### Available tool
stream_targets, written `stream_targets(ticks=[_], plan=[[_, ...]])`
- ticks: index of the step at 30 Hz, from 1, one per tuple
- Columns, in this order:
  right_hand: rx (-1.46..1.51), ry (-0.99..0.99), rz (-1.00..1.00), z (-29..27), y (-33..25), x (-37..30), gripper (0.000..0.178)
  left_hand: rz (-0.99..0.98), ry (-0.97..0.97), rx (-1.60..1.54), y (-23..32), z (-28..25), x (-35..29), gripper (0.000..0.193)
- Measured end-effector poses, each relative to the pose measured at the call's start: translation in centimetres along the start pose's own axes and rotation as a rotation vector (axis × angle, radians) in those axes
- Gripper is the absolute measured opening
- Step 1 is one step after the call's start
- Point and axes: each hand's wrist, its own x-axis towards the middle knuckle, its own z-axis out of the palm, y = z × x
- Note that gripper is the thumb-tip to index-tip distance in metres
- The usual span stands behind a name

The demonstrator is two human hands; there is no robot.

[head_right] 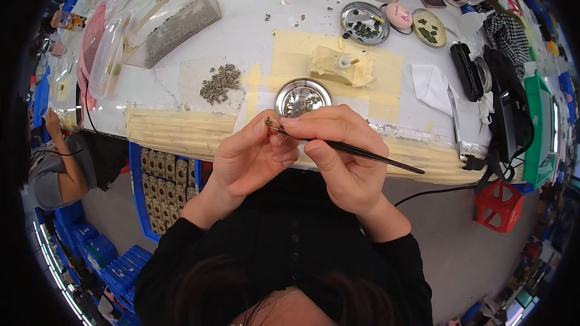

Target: Picking up and inspecting tiny metal components using tweezers at a factory workbench.

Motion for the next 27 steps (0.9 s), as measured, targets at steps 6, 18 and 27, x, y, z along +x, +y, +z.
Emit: stream_targets(ticks=[6,18,27], plan=[[-0.011,0.029,0.002,0.10,0.15,-0.28,0.020,0.001,0.011,-0.001,-0.06,0.14,0.04,0.009],[0.062,0.001,0.042,-0.02,0.30,-0.19,0.020,-0.003,-0.007,0.018,0.05,0.20,0.05,0.012],[0.195,0.000,0.102,0.18,0.24,-0.10,0.020,-0.015,0.007,0.049,0.18,0.21,-0.03,0.013]])
